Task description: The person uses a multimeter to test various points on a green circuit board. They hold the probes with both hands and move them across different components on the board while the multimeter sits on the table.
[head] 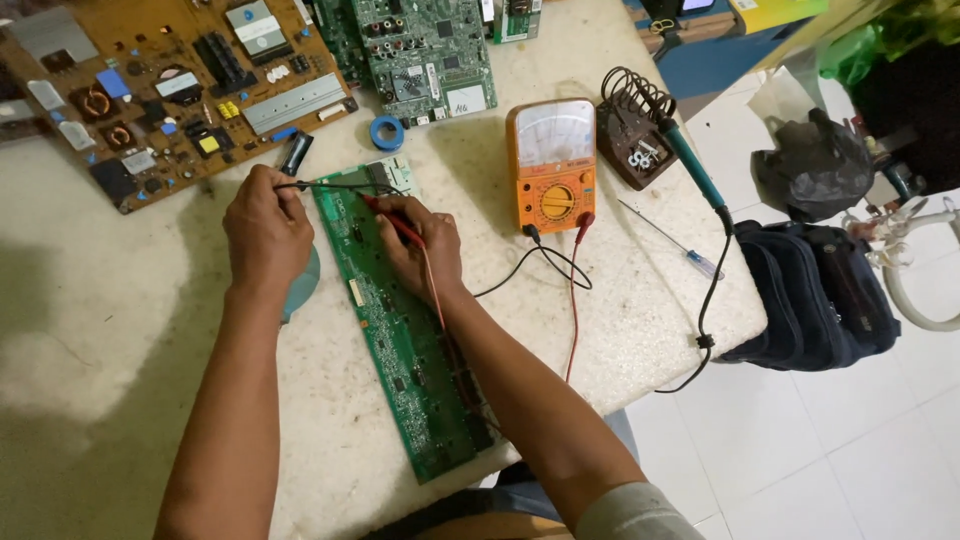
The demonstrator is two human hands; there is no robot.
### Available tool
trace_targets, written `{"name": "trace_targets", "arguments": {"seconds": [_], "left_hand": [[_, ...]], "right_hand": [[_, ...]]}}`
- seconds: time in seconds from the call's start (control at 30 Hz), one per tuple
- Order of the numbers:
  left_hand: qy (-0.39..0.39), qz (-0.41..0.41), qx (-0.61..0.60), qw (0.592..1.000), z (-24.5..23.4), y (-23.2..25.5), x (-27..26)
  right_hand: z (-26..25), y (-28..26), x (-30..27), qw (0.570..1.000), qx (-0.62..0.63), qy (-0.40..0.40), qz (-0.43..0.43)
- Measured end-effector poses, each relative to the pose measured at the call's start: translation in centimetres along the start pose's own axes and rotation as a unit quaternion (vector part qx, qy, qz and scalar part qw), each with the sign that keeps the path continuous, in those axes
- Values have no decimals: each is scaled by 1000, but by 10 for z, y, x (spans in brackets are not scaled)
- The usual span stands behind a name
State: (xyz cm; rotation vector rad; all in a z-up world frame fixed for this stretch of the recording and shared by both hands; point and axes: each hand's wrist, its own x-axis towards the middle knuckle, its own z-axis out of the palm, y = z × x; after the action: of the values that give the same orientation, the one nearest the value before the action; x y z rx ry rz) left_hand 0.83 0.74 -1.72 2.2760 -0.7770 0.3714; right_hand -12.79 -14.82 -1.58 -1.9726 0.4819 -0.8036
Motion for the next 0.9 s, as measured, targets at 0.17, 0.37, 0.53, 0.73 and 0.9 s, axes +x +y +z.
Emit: {"name": "trace_targets", "arguments": {"seconds": [0.17, 0.37, 0.53, 0.73, 0.9], "left_hand": [[-2, -5, -1, 1000, 2, -2, 1], [-4, -20, -8, 1000, 5, -1, 5], [-8, -36, -29, 999, -2, 7, 6], [8, -39, -25, 999, -4, 15, 5], [8, -17, -22, 1000, -4, 15, 6]], "right_hand": [[-3, -5, 0, 1000, 9, -8, -3], [-7, -9, 3, 999, 29, -19, -8], [-8, -14, 3, 999, 22, -39, -22], [-10, -24, 2, 999, 31, -38, 3], [-12, -15, 1, 999, 20, -37, -3]]}}
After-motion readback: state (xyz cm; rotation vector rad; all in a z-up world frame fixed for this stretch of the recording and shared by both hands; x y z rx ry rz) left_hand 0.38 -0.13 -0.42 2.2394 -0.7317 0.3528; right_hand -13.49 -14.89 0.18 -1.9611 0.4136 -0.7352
